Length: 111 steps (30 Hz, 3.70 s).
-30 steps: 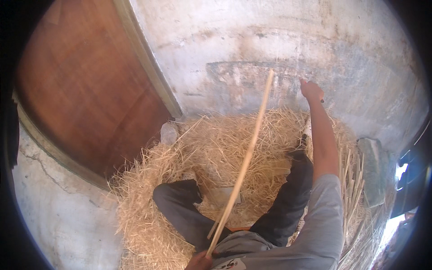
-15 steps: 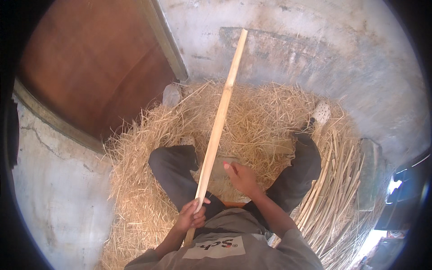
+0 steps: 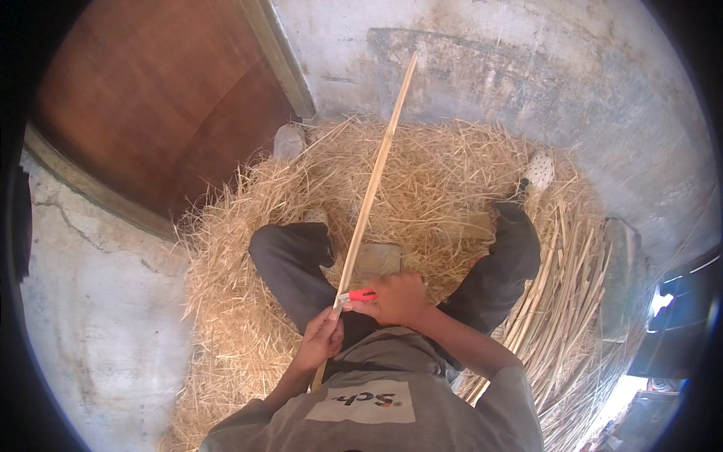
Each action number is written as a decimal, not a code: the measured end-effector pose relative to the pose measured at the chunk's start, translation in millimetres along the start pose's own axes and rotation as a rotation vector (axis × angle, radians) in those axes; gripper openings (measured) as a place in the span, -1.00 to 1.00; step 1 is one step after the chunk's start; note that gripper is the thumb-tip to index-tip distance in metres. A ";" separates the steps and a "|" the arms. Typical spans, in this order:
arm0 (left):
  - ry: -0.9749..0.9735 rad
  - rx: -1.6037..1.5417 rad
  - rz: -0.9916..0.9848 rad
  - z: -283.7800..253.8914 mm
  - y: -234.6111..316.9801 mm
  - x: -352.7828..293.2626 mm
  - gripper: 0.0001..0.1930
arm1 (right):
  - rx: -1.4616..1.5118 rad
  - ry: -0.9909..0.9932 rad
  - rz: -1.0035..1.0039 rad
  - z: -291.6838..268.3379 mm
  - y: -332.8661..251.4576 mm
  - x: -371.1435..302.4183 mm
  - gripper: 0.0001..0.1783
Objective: The person sits on a bed of straw and uses a red utility knife to split a long bamboo pole into thin strips. They hold the pole vertically and carefully slice along its length, separating the material into multiple thin pieces.
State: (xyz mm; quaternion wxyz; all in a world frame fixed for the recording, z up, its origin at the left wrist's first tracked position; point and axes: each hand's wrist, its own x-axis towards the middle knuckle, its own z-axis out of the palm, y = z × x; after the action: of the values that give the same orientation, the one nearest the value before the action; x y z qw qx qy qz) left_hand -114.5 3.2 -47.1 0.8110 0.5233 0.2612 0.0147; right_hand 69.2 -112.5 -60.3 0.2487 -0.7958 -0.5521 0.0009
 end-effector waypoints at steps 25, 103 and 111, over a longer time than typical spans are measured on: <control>0.087 0.689 0.224 10.4 10.0 -3.1 -0.61 | -0.143 0.290 -0.201 22.7 29.9 23.2 -0.22; 0.046 0.778 0.163 13.1 -3.0 1.0 -0.62 | -0.394 -0.139 0.305 -22.3 216.2 143.2 -0.25; 0.046 0.735 0.114 8.1 -1.6 -3.3 -0.60 | -0.212 -0.070 0.398 0.6 230.9 144.5 -0.18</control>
State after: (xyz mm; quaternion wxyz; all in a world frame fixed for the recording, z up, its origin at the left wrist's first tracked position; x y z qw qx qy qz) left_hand -114.2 -5.3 -44.5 0.5608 0.7928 0.2374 -0.0232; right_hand 328.3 -46.8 -113.0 0.1394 -0.9103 -0.3894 0.0196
